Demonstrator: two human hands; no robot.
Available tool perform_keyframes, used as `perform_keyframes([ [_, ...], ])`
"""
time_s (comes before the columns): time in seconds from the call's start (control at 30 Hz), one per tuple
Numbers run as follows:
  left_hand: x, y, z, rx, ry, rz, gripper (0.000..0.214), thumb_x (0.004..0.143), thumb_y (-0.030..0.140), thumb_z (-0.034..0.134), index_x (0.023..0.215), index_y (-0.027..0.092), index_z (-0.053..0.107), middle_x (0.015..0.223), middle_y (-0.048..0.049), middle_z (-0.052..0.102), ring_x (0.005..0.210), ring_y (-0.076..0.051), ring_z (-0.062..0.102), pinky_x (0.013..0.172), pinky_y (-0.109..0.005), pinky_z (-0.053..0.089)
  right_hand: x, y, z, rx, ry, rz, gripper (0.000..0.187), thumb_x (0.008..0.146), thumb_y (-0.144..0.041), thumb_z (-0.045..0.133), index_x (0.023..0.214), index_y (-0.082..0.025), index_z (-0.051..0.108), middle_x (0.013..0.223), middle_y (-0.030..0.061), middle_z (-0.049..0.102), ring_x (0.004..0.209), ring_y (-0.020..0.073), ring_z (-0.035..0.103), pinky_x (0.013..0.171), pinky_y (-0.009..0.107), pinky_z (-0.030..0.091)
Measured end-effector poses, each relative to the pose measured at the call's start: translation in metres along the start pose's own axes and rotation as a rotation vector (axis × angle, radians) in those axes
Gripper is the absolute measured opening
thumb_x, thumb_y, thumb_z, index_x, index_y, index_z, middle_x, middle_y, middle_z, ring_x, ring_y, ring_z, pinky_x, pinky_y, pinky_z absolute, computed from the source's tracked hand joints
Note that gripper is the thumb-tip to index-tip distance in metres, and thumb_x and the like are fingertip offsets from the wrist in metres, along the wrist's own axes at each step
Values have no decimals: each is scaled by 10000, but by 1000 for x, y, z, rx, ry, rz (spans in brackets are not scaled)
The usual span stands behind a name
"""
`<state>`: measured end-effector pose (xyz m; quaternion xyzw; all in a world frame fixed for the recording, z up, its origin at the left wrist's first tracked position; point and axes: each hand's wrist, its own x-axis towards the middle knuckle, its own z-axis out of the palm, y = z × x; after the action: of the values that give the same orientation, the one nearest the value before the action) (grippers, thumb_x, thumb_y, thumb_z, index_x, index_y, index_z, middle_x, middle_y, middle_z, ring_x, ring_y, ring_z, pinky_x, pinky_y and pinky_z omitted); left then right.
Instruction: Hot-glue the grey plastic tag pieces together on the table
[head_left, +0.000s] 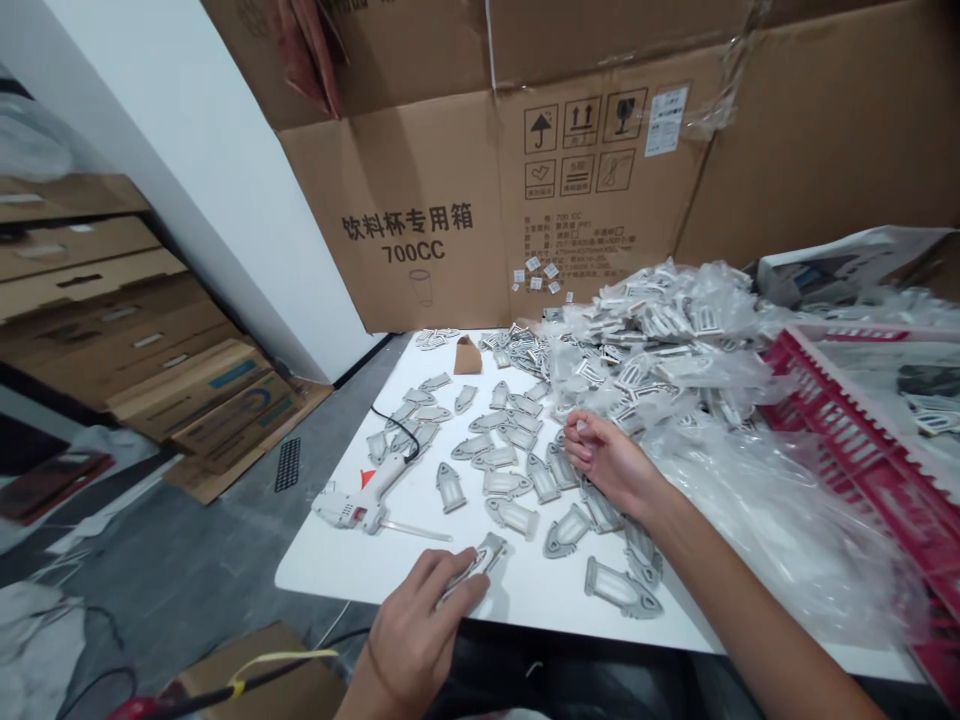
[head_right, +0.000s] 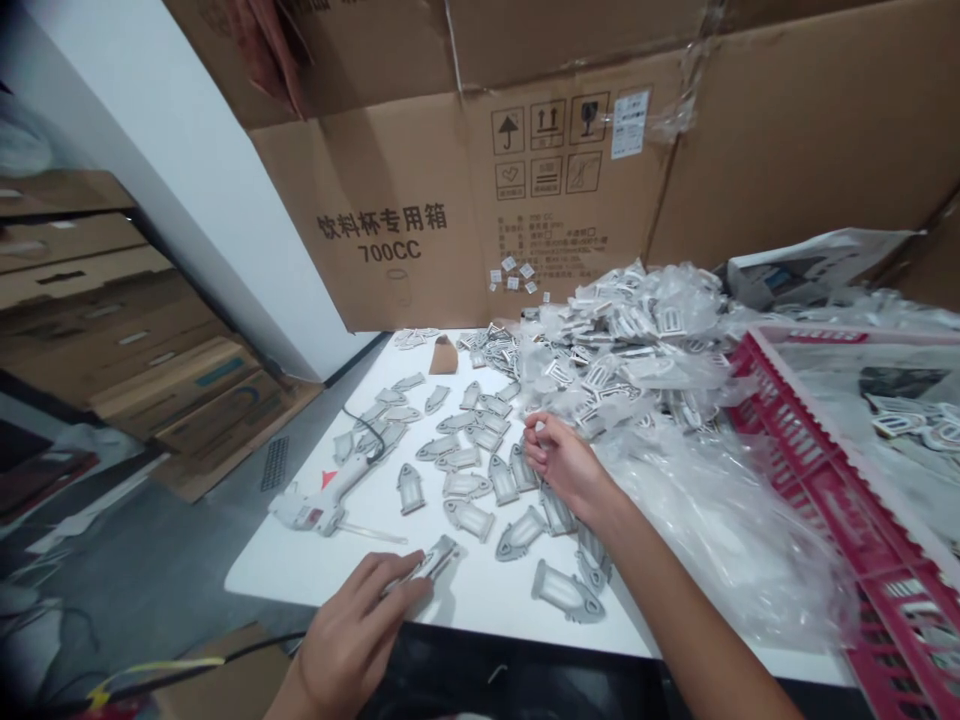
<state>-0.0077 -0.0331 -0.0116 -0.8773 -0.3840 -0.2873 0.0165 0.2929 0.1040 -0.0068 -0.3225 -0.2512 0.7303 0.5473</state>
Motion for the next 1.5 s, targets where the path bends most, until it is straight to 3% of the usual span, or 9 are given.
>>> perform_keyframes([
  [0.27, 9, 0, -5, -149, -208, -20, 354, 949, 102, 577, 1211, 291, 724, 1326, -86, 747, 1151, -239, 724, 940, -347, 658, -1, -1, 1, -45, 57, 4, 186, 713, -178, 777, 851, -195, 652, 730, -40, 481, 568, 82, 320, 528, 243, 274],
  [0.43, 2, -2, -12, -227, -31, -189, 396, 994, 107, 524, 1259, 312, 735, 1261, -72, 782, 1140, -211, 765, 979, -301, 644, 0, 0, 0, -60, 74, -1, 186, 704, -181, 777, 841, -199, 653, 737, -38, 489, 563, 83, 319, 515, 249, 255],
  [0.53, -11, -1, -14, -265, 57, -428, 248, 1007, 236, 610, 1201, 316, 744, 1104, -26, 821, 972, -205, 807, 855, -257, 671, 1, 1, -1, -63, 75, -4, 183, 701, -184, 776, 834, -200, 651, 735, -40, 485, 557, 82, 309, 506, 250, 235],
  [0.63, -20, 4, -14, -255, 63, -552, 219, 995, 322, 654, 1204, 328, 720, 991, 13, 822, 832, -186, 807, 736, -230, 672, 1, 1, -2, -70, 66, -2, 175, 708, -182, 771, 830, -206, 647, 727, -43, 481, 553, 87, 310, 502, 259, 235],
  [0.83, -25, 11, -5, -119, 188, -515, 174, 1003, 303, 616, 1148, 285, 711, 892, -26, 761, 734, -197, 732, 692, -293, 651, 2, 2, -4, -83, 67, -10, 183, 691, -175, 766, 823, -209, 645, 699, -50, 470, 546, 90, 299, 501, 267, 227],
  [1.0, -22, 9, 6, -70, 174, -418, 191, 991, 242, 619, 1139, 288, 731, 1007, -58, 753, 925, -234, 741, 819, -345, 646, 3, 3, -5, -101, 67, -10, 147, 700, -188, 768, 818, -190, 681, 717, -43, 484, 548, 80, 313, 506, 259, 240],
  [1.17, -7, 14, 17, 3, 196, -412, 158, 978, 273, 615, 1081, 304, 730, 878, -54, 724, 782, -246, 710, 699, -375, 618, 1, 3, -4, -160, 57, 2, 180, 736, -210, 766, 912, -177, 770, 753, -17, 553, 547, 89, 316, 496, 275, 262],
  [1.33, 16, 20, 13, 91, 207, -398, 140, 995, 321, 628, 1124, 308, 682, 921, -56, 738, 845, -271, 718, 744, -400, 594, -1, 4, -2, -222, 25, 12, 276, 766, -230, 796, 1033, -163, 797, 828, 34, 643, 563, 98, 334, 489, 279, 249],
  [1.5, 94, -2, 11, 42, 137, -503, 217, 1020, 369, 604, 1207, 275, 661, 1067, -69, 721, 980, -280, 704, 863, -420, 573, -1, 7, -4, -249, -16, -2, 303, 790, -265, 827, 1078, -187, 775, 880, 49, 703, 555, 88, 294, 495, 273, 206],
])
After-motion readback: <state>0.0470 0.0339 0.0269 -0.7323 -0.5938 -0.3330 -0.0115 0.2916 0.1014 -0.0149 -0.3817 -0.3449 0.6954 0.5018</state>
